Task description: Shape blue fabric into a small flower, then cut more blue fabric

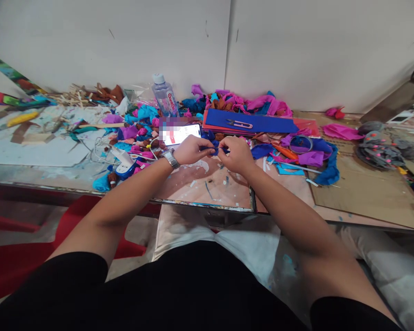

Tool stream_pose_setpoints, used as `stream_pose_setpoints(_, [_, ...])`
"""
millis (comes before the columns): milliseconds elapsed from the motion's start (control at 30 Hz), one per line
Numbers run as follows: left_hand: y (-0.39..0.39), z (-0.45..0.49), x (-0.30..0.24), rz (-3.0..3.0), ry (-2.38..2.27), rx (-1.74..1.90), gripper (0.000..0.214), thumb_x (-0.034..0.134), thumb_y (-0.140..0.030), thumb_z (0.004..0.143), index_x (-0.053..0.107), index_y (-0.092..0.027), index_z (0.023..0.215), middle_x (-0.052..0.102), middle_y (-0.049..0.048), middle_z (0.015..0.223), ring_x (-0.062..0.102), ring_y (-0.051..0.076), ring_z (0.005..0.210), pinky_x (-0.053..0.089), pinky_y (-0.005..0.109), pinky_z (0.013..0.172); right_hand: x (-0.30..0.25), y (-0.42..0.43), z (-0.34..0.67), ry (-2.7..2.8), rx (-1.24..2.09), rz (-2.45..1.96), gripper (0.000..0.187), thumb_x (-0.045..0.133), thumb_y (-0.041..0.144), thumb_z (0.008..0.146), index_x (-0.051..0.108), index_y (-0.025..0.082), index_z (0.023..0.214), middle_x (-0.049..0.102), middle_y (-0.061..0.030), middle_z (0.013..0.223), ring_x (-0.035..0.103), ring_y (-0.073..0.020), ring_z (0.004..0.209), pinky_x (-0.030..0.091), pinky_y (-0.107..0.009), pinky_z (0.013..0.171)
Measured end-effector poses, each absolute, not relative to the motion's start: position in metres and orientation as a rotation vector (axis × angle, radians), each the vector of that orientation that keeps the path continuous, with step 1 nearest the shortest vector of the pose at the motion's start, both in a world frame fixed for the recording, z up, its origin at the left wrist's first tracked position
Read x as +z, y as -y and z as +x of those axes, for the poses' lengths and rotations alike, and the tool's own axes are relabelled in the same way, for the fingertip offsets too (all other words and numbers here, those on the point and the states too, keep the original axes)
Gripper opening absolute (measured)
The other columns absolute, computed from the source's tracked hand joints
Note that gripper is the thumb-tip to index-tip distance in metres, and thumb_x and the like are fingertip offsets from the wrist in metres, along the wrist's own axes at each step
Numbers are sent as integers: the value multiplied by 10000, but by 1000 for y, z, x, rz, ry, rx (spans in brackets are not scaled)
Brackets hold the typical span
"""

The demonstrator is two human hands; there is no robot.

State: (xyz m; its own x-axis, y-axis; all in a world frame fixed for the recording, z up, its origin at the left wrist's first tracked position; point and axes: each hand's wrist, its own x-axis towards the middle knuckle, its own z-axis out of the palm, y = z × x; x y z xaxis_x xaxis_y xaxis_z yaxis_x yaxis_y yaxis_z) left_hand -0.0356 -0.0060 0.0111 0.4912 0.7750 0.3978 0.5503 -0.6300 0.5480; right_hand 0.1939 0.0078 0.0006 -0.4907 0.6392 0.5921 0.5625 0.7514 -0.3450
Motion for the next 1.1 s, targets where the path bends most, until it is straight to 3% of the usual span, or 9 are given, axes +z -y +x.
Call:
stream_pose_setpoints(333, [7, -38, 14, 2320, -1116, 884, 274, 642, -381, 964, 802, -181, 866, 790, 11, 745, 696, 147, 681, 444, 267, 690, 1, -6, 196, 2222, 228, -884, 247, 661, 243, 796, 758, 225, 1022, 824, -76, 1029, 741, -290, 936, 548, -419, 875])
stream_pose_setpoints(600, [7, -38, 15, 2291, -1146, 898, 255, 635, -356, 933, 793, -170, 860, 784, 15, 752, 666, 146, 680, 425, 276, 682, 6, -4, 195, 2203, 181, -886, 139, 617, 298, 879, 736, 226, 891, 815, -75, 921, 735, -269, 856, 533, -399, 820])
stream_pose_setpoints(1100, [8, -36, 16, 2064, -1058, 809, 296, 707, -422, 948, 785, -145, 879, 813, 74, 790, 762, 157, 695, 540, 225, 637, 3, -5, 196, 2198, 188, -860, 157, 624, 332, 906, 749, 237, 897, 810, -65, 908, 721, -261, 833, 523, -395, 788])
